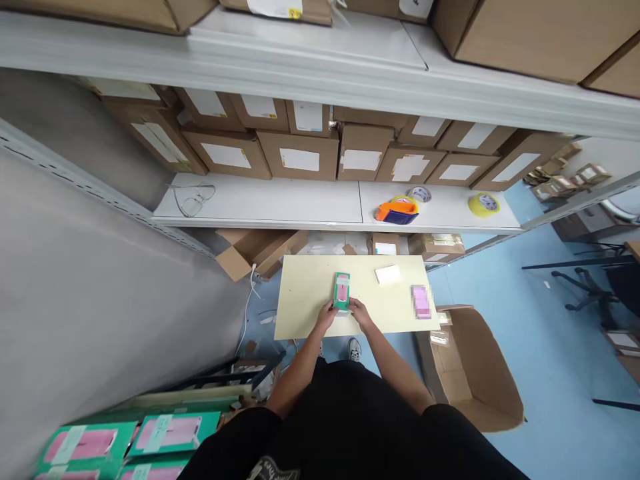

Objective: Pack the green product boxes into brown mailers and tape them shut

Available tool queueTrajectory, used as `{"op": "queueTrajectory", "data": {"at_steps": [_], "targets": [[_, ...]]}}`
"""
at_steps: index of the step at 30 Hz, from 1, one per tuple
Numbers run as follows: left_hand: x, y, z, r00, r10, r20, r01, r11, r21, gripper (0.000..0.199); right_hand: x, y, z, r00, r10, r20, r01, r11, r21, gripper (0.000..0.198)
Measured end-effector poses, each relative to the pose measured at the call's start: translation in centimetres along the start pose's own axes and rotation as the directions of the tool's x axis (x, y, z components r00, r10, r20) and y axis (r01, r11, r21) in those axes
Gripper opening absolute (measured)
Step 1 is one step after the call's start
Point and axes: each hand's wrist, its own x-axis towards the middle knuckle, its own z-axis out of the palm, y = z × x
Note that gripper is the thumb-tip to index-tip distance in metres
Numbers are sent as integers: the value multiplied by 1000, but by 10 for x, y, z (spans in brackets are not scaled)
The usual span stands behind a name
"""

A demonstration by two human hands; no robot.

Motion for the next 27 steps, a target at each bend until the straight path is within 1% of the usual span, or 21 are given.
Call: {"op": "queueTrajectory", "data": {"at_steps": [3, 6, 8, 11, 14, 17, 20, 24, 26, 27], "targets": [[5, 26, -17, 998, 59, 11, -59, 998, -17, 46, -2, -19, 8, 993, -99, -62, 100, 995, 16, 54], [13, 48, -25, 996, 88, -17, -88, 996, -20, 50, -2, -37, 14, 991, -101, -86, 104, 994, 27, 60], [21, 57, -26, 996, 80, -33, -81, 997, -8, 53, 3, -46, 18, 990, -96, -101, 99, 995, 22, 62], [37, 62, -26, 996, 88, -29, -87, 995, 56, 51, 15, -53, 23, 981, -161, -107, 155, 986, -58, 59], [51, 62, -25, 992, 124, -30, -117, 980, 163, 46, 26, -55, 27, 967, -204, -155, 170, 963, -208, 59], [58, 61, -25, 992, 92, -89, -66, 962, 265, 41, 32, -55, 28, 957, -193, -219, 122, 946, -302, 62], [62, 64, -24, 989, 63, -130, -20, 950, 311, 35, 30, -55, 25, 964, -192, -182, 134, 948, -289, 59], [69, 75, -17, 988, 82, -128, -36, 945, 325, 40, 16, -48, 23, 960, -213, -179, 165, 954, -250, 39], [71, 81, -14, 992, 105, -71, -76, 940, 333, 48, 4, -39, 24, 973, -182, -144, 147, 963, -224, 35], [71, 83, -14, 992, 126, -7, -116, 929, 352, 54, -3, -33, 24, 982, -157, -104, 134, 970, -202, 36]]}}
